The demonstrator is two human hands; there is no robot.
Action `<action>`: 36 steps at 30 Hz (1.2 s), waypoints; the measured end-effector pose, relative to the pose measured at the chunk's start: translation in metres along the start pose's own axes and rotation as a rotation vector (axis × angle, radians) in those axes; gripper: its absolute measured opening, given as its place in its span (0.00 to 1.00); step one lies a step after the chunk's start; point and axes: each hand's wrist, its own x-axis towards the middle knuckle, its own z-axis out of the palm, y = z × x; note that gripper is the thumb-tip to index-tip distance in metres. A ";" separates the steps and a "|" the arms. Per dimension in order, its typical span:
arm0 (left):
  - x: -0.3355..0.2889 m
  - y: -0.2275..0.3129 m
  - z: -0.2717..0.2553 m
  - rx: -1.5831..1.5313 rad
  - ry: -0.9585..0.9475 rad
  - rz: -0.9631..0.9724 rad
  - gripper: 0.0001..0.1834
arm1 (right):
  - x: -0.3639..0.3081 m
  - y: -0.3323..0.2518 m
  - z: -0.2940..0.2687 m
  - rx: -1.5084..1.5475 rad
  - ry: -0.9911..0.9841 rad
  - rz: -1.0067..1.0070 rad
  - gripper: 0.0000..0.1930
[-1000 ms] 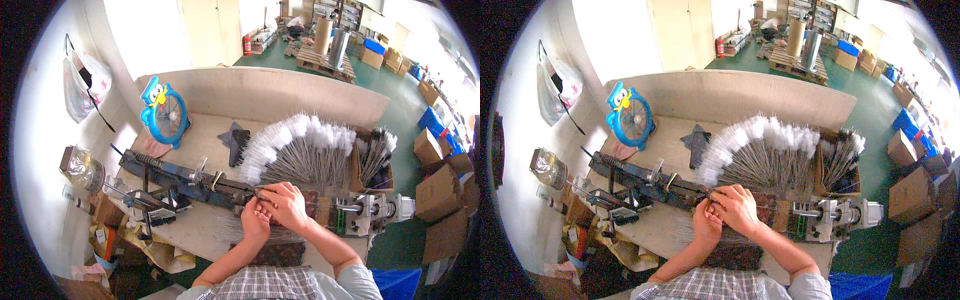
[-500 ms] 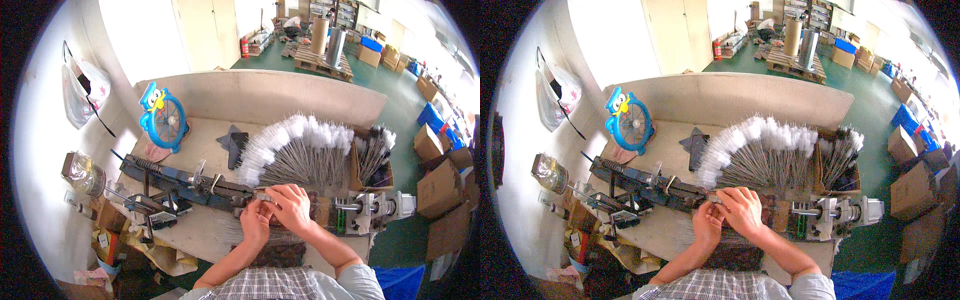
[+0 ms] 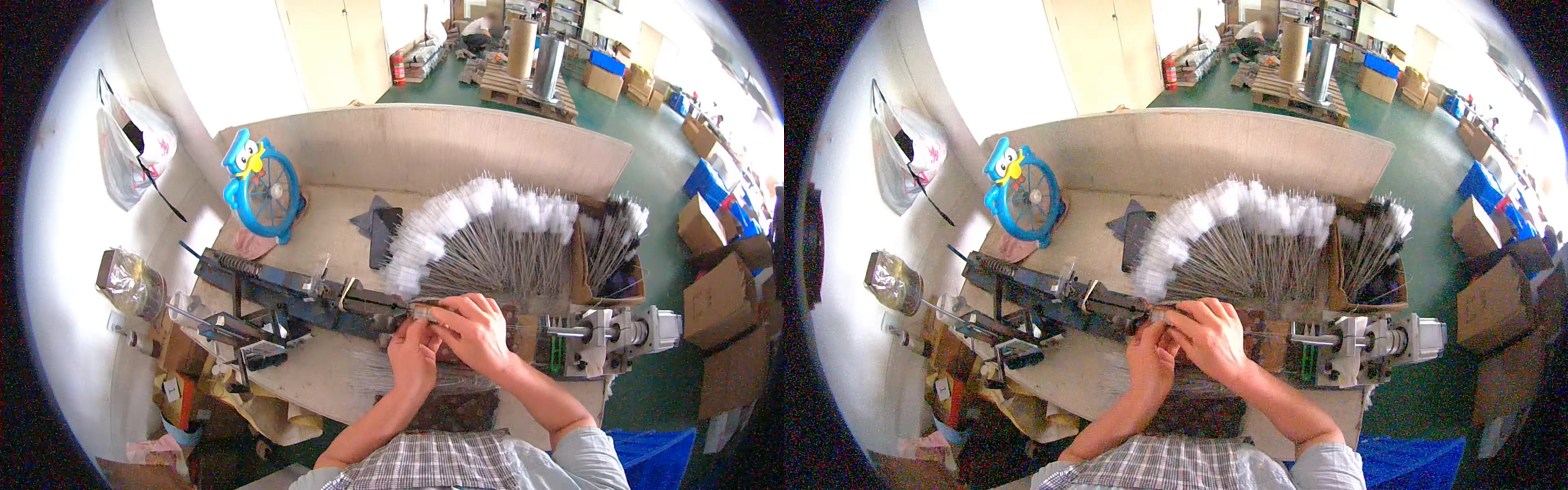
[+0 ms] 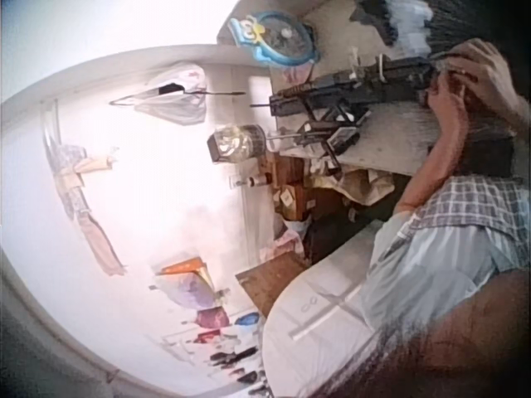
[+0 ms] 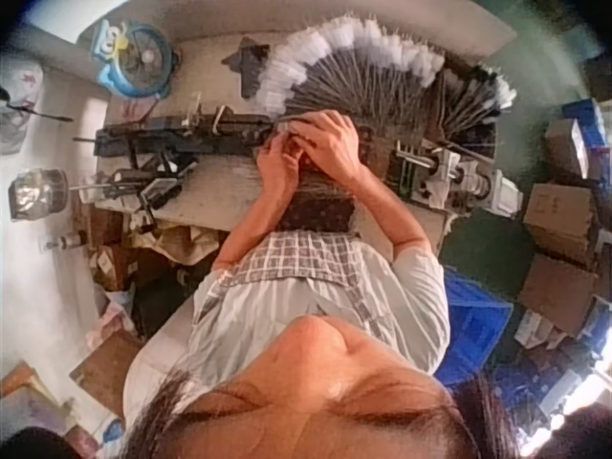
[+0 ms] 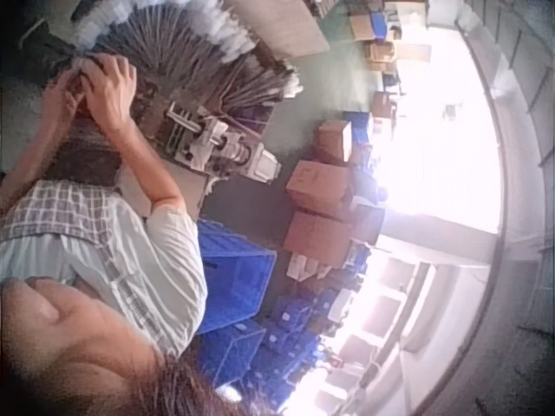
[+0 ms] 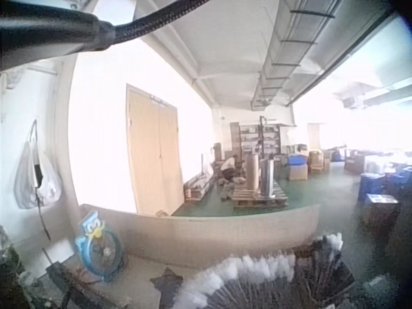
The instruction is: The person assembles small industrial or cosmetic brushes using an assembly machine, combining brush bristles, metal wires, and component stems from boxes into finished brushes.
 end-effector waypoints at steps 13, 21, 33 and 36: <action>0.004 -0.003 -0.001 -0.010 0.006 0.001 0.06 | 0.004 0.002 -0.002 -0.042 -0.029 -0.040 0.13; 0.000 0.005 0.000 -0.048 -0.076 -0.023 0.15 | 0.004 0.000 -0.024 -0.131 -0.085 0.016 0.12; -0.011 0.012 0.002 0.137 -0.116 -0.074 0.33 | -0.015 0.012 -0.028 -0.115 -0.216 0.078 0.07; -0.018 0.010 -0.004 0.213 -0.108 -0.076 0.32 | -0.013 0.010 -0.037 -0.062 -0.204 0.071 0.08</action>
